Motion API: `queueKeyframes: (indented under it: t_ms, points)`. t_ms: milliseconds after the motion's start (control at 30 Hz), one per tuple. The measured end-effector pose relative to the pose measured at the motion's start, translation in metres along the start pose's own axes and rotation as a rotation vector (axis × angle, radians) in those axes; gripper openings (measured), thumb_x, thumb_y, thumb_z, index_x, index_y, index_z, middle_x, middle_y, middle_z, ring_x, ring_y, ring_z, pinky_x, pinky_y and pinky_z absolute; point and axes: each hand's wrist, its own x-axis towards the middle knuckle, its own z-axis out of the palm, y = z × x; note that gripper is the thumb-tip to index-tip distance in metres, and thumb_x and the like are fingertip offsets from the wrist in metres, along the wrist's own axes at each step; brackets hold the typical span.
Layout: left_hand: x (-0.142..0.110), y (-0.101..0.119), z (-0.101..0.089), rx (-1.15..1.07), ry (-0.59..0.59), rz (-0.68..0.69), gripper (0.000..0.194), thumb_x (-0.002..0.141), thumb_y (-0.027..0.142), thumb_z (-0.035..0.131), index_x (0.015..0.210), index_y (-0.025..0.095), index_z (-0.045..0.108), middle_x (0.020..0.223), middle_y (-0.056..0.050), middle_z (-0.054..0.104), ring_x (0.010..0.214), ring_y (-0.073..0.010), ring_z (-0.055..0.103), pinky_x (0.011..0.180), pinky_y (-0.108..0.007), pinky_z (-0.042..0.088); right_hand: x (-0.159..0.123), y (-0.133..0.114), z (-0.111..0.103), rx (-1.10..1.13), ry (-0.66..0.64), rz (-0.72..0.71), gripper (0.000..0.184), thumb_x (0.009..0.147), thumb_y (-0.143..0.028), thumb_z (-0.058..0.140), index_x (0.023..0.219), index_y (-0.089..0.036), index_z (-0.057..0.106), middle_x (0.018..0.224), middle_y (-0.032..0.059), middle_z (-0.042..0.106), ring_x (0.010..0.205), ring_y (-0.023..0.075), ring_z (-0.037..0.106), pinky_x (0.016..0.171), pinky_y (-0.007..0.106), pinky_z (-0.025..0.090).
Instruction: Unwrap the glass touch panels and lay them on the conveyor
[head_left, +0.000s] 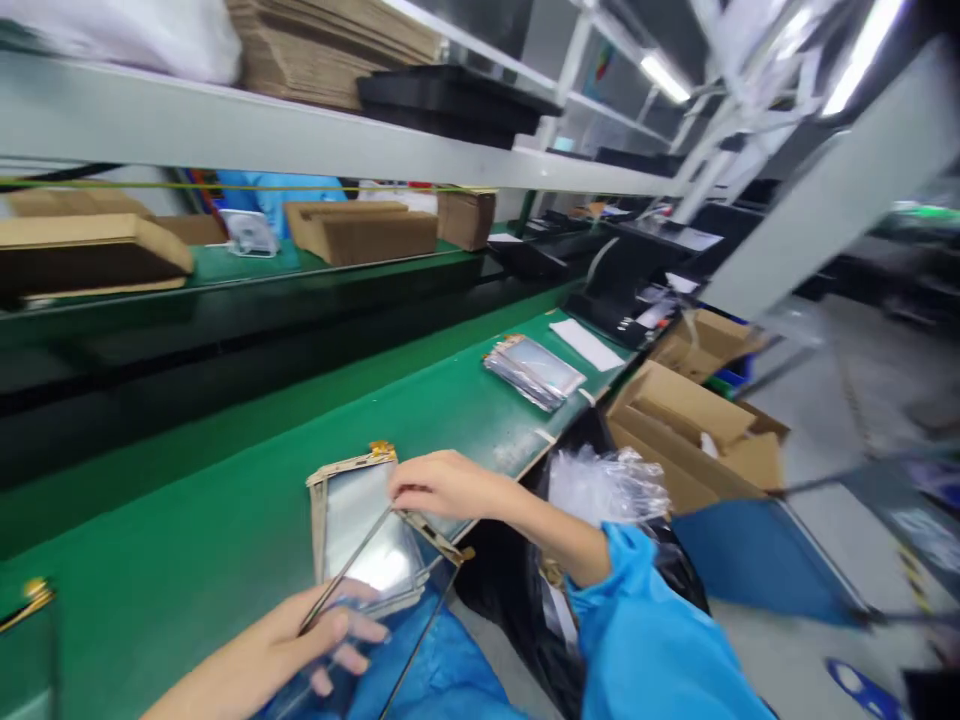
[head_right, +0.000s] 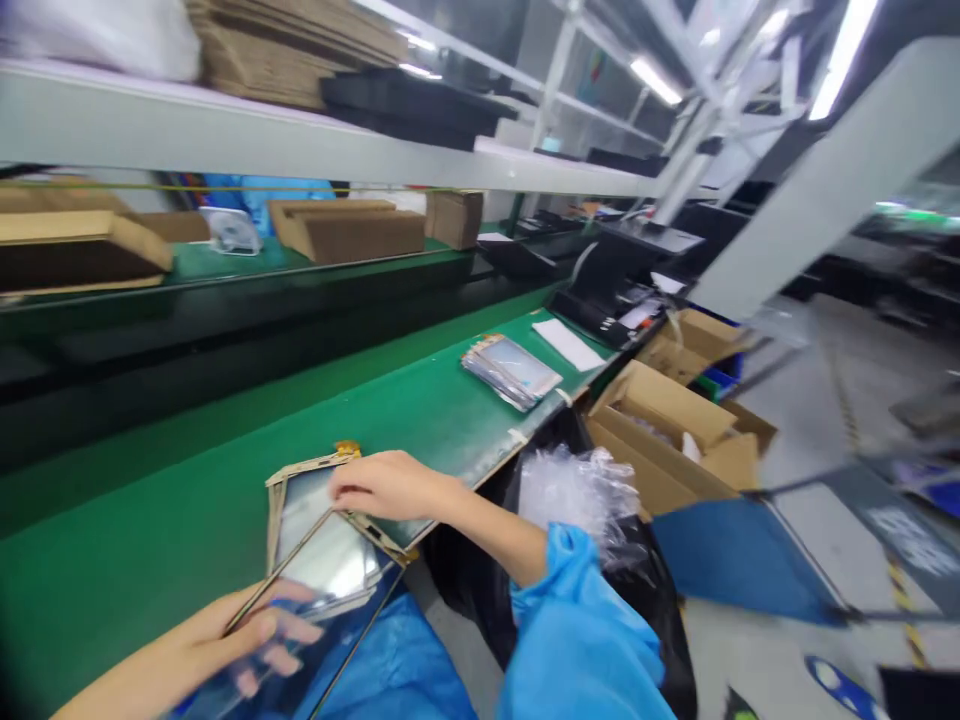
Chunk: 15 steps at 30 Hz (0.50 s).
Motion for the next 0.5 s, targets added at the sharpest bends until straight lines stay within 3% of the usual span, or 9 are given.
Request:
queueKeyframes:
  t_ms: [167, 267, 400, 500]
  points:
    - [-0.008, 0.022, 0.014, 0.043, -0.096, 0.031, 0.042, 0.088, 0.045, 0.052, 0.118, 0.015, 0.055, 0.110, -0.014, 0.067, 0.090, -0.0231, 0.068, 0.066, -0.026, 0.049, -0.013, -0.005, -0.003, -0.055, 0.004, 0.017, 0.016, 0.093, -0.021, 0.045, 0.082, -0.019, 0.057, 0.080, 0.0003, 0.059, 0.071, 0.0117, 0.053, 0.066, 0.021, 0.039]
    - [-0.008, 0.017, 0.014, 0.035, -0.124, 0.049, 0.039, 0.089, 0.043, 0.051, 0.116, 0.016, 0.053, 0.112, -0.015, 0.067, 0.090, -0.0215, 0.068, 0.065, -0.025, 0.049, -0.015, -0.005, 0.000, -0.135, 0.040, -0.060, 0.017, 0.094, -0.020, 0.040, 0.085, -0.020, 0.054, 0.087, 0.0037, 0.056, 0.075, 0.0128, 0.052, 0.065, 0.022, 0.041]
    - [-0.004, 0.004, 0.007, -0.002, -0.149, 0.076, 0.042, 0.086, 0.048, 0.055, 0.112, 0.015, 0.050, 0.111, -0.018, 0.067, 0.086, -0.0216, 0.069, 0.061, -0.023, 0.049, -0.021, -0.008, 0.012, -0.243, 0.218, -0.180, 0.014, 0.091, -0.012, 0.040, 0.087, -0.019, 0.051, 0.090, 0.0062, 0.055, 0.079, 0.0146, 0.053, 0.067, 0.024, 0.044]
    - [-0.002, -0.003, -0.004, -0.125, -0.122, 0.110, 0.047, 0.081, 0.052, 0.060, 0.109, 0.015, 0.050, 0.109, -0.018, 0.068, 0.084, -0.0230, 0.070, 0.057, -0.023, 0.049, -0.036, -0.016, 0.019, -0.082, 0.294, -0.151, 0.012, 0.092, -0.012, 0.042, 0.088, -0.021, 0.049, 0.100, 0.0074, 0.058, 0.092, 0.0155, 0.055, 0.077, 0.026, 0.046]
